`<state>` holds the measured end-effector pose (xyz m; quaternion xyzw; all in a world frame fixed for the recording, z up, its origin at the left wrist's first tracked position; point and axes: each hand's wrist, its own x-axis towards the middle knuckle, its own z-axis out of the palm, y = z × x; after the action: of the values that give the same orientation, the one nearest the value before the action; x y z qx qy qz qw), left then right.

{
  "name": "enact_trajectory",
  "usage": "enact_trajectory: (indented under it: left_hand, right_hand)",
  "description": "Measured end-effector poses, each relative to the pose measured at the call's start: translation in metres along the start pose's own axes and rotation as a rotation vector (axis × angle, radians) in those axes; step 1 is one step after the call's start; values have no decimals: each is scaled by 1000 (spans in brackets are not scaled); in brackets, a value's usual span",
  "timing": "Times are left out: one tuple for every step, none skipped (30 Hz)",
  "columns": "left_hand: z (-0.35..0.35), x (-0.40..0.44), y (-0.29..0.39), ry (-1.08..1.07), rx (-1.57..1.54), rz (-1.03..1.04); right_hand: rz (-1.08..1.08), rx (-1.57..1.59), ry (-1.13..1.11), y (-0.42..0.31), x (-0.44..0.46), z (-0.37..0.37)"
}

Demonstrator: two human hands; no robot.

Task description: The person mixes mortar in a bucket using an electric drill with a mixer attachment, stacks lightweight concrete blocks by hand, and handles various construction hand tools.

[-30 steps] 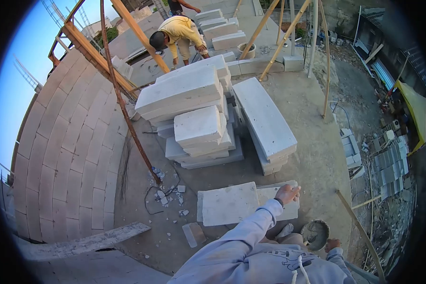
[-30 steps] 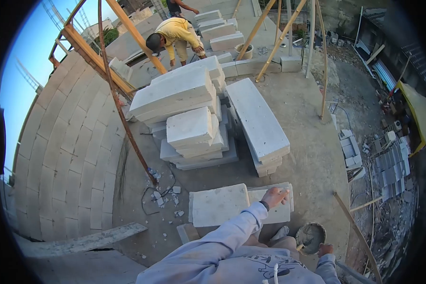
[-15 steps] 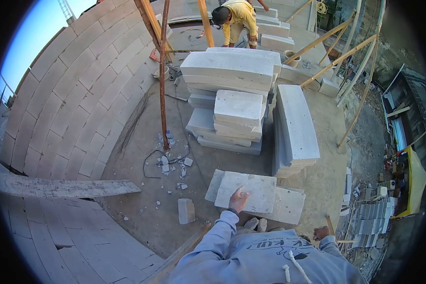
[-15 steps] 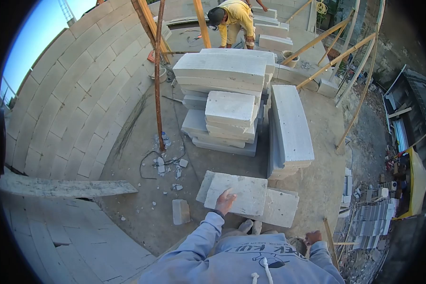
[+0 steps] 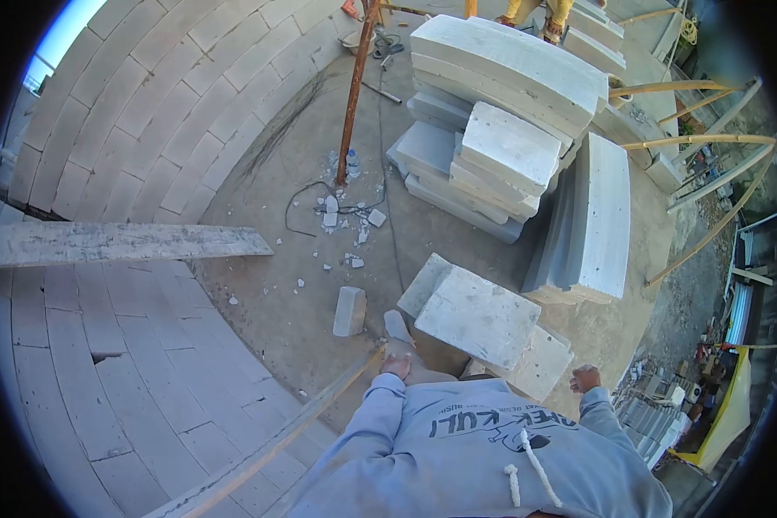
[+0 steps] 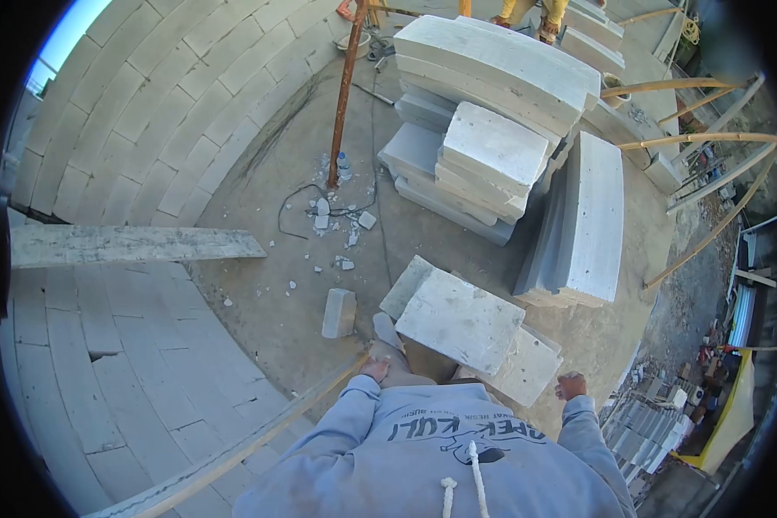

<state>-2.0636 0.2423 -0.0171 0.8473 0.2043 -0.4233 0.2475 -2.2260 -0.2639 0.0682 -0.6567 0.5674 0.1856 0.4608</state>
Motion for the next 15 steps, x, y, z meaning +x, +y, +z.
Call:
enact_trajectory:
  left_hand:
    - [-12, 8, 4, -41, -11, 18]
    - [-24, 15, 4, -88, -15, 31]
    - [-37, 21, 8, -160, 16, 71]
    - [-53, 30, 20, -230, 51, 121]
    - [-70, 38, 27, -301, 92, 178]
    - [-93, 50, 34, -292, 115, 161]
    - [-115, 62, 45, -283, 131, 150]
    - [-128, 69, 49, -289, 143, 126]
    - [-131, 82, 37, -366, -11, 201]
    - [-140, 109, 18, -427, -157, 273]
    - [-162, 152, 16, -459, -293, 376]
    - [-180, 189, 13, -398, -260, 341]
    - [-188, 212, -5, -345, -228, 295]
    - [-202, 229, -15, -288, -201, 250]
    - [-232, 236, -10, -202, -186, 282]
  right_hand:
    - [-24, -63, -17, -9, 7, 9]
    - [-38, -125, -38, -16, 10, 21]
    - [-38, -141, -27, -33, 10, 33]
    - [-59, -156, -17, -53, 9, 49]
    - [-77, -162, -4, -72, 5, 68]
    - [-103, -159, 17, -92, 1, 90]
    - [-155, -143, 41, -110, 1, 116]
    - [-195, -143, 63, -122, -6, 141]
    - [-224, -237, 64, -145, -22, 167]
    - [-256, -315, 57, -169, -41, 201]
    - [-355, -429, 52, -193, -56, 231]
    - [-455, -537, 53, -214, -70, 258]
    - [-365, -576, 92, -227, -80, 286]
    - [-279, -615, 129, -237, -83, 309]
    - [-232, -654, 195, -234, -80, 330]
